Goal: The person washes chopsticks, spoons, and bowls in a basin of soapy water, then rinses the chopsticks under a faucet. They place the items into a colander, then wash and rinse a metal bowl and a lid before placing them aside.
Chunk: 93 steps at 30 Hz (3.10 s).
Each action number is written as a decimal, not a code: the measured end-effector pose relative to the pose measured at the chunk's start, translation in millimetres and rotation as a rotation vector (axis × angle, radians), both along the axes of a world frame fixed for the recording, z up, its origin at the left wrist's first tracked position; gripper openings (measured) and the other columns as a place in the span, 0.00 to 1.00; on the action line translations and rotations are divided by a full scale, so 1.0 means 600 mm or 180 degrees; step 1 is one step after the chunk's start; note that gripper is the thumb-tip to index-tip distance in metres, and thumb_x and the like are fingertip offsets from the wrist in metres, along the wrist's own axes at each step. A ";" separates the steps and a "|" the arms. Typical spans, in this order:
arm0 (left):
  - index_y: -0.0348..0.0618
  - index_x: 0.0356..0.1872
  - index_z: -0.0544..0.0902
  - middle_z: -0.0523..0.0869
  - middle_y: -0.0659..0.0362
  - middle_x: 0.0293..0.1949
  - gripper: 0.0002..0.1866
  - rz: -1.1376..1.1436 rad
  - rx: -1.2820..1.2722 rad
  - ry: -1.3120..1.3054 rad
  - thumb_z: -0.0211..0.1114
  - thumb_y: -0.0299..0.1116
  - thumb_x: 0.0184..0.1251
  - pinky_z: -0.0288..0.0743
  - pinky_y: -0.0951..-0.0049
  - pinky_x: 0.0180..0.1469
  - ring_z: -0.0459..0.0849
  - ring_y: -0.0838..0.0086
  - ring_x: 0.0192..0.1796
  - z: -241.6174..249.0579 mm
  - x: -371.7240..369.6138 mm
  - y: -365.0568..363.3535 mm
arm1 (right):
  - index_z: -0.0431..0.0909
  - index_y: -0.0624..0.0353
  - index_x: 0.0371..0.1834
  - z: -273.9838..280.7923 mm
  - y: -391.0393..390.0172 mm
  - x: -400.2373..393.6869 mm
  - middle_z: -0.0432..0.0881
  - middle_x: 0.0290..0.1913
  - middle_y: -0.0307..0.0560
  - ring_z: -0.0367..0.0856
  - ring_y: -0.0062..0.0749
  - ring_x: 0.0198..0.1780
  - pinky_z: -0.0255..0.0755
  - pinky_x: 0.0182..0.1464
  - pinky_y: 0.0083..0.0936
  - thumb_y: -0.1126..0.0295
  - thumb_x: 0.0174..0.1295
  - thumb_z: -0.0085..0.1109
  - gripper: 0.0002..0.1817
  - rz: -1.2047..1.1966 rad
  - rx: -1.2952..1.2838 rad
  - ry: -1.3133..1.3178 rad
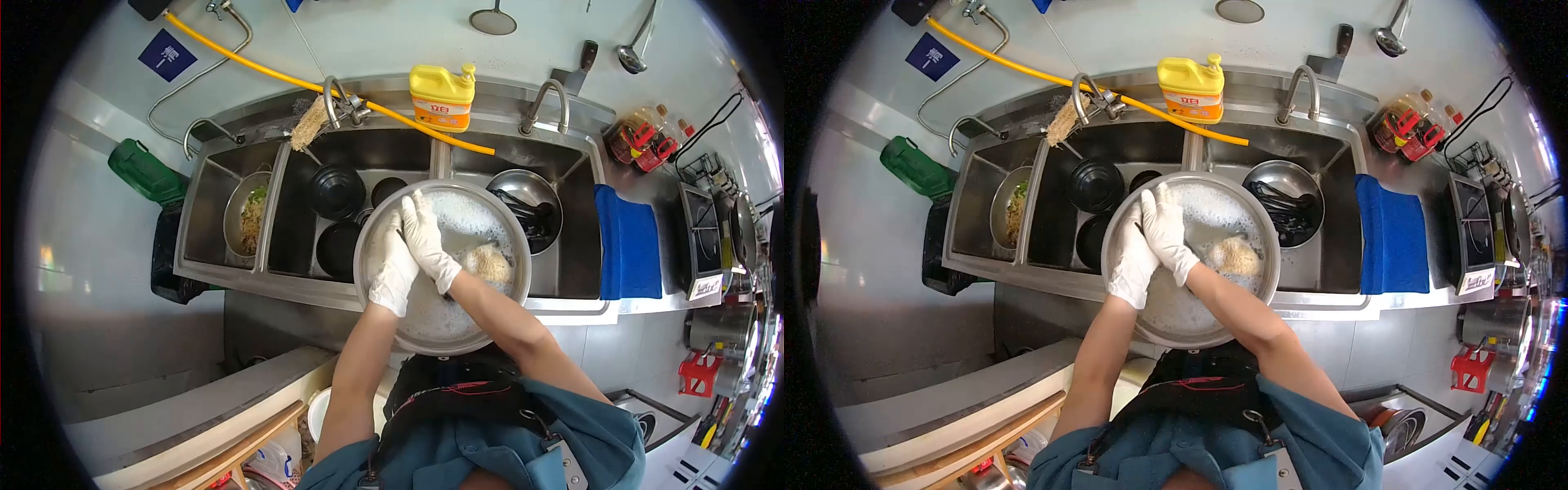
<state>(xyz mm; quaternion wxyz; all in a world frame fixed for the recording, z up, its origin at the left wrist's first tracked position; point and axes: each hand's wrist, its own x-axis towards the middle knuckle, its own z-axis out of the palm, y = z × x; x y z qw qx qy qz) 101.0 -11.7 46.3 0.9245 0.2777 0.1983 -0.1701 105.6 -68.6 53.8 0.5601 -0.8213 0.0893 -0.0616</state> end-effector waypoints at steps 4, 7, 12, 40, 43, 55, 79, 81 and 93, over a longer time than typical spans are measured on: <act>0.42 0.61 0.70 0.72 0.54 0.62 0.28 0.0308 -0.0129 0.0100 0.40 0.53 0.73 0.59 0.65 0.66 0.68 0.63 0.64 0.032 -0.016 -0.012 | 0.65 0.68 0.62 -0.003 0.017 -0.025 0.67 0.63 0.65 0.59 0.58 0.67 0.51 0.69 0.36 0.49 0.69 0.37 0.32 -0.0050 -0.0506 -0.0350; 0.44 0.62 0.69 0.73 0.55 0.62 0.28 -0.0058 0.0040 0.0500 0.38 0.53 0.73 0.60 0.69 0.66 0.70 0.69 0.63 0.067 -0.018 -0.006 | 0.73 0.68 0.53 -0.026 -0.038 0.023 0.77 0.53 0.61 0.73 0.46 0.58 0.63 0.61 0.31 0.50 0.71 0.37 0.29 0.0381 0.0102 -0.0313; 0.43 0.56 0.73 0.77 0.57 0.57 0.25 -0.0032 -0.0116 0.1276 0.39 0.50 0.73 0.63 0.65 0.65 0.72 0.68 0.61 -0.024 0.018 0.034 | 0.79 0.63 0.47 -0.052 -0.102 0.018 0.82 0.42 0.45 0.78 0.26 0.40 0.71 0.47 0.26 0.52 0.72 0.39 0.25 0.0874 0.2740 0.1150; 0.42 0.65 0.65 0.68 0.53 0.65 0.28 -0.0099 -0.1219 -0.0641 0.40 0.49 0.73 0.53 0.61 0.70 0.64 0.62 0.67 -0.081 0.016 0.012 | 0.57 0.66 0.68 -0.023 0.020 -0.012 0.61 0.66 0.66 0.54 0.53 0.71 0.46 0.70 0.45 0.44 0.66 0.37 0.38 0.0580 -0.1398 -0.0012; 0.42 0.64 0.66 0.68 0.54 0.64 0.30 -0.0252 -0.0990 -0.0347 0.42 0.53 0.72 0.54 0.60 0.70 0.64 0.62 0.67 -0.046 0.012 0.023 | 0.56 0.63 0.68 -0.029 -0.004 0.015 0.62 0.66 0.63 0.56 0.54 0.70 0.47 0.70 0.44 0.43 0.66 0.37 0.37 0.0636 -0.0947 0.0305; 0.40 0.56 0.75 0.77 0.57 0.54 0.17 0.0442 0.1482 -0.0214 0.58 0.33 0.68 0.67 0.69 0.60 0.74 0.69 0.57 -0.070 -0.023 0.079 | 0.78 0.64 0.39 -0.003 -0.079 -0.016 0.79 0.38 0.61 0.77 0.54 0.42 0.72 0.45 0.40 0.65 0.57 0.56 0.13 0.0772 -0.0562 -0.0734; 0.37 0.68 0.57 0.62 0.53 0.66 0.34 -0.0598 0.1265 0.0271 0.61 0.40 0.67 0.58 0.64 0.66 0.61 0.63 0.67 -0.041 -0.051 0.080 | 0.77 0.65 0.32 -0.046 -0.314 -0.054 0.80 0.30 0.63 0.80 0.58 0.36 0.72 0.39 0.42 0.63 0.54 0.60 0.14 -0.0252 -0.1522 0.0296; 0.39 0.65 0.63 0.68 0.56 0.61 0.28 -0.0473 0.1257 0.0348 0.59 0.37 0.68 0.62 0.66 0.64 0.66 0.68 0.62 -0.055 -0.050 0.078 | 0.77 0.65 0.32 -0.046 -0.309 -0.057 0.80 0.29 0.63 0.80 0.58 0.36 0.73 0.39 0.42 0.63 0.54 0.60 0.14 -0.0269 -0.1522 0.0323; 0.32 0.60 0.69 0.75 0.43 0.58 0.25 -0.1092 0.3820 -0.0935 0.57 0.37 0.67 0.66 0.72 0.61 0.75 0.60 0.60 -0.019 -0.069 0.084 | 0.76 0.63 0.36 -0.035 -0.282 -0.067 0.81 0.33 0.62 0.80 0.56 0.37 0.73 0.39 0.43 0.63 0.54 0.61 0.14 -0.0357 -0.1870 0.0708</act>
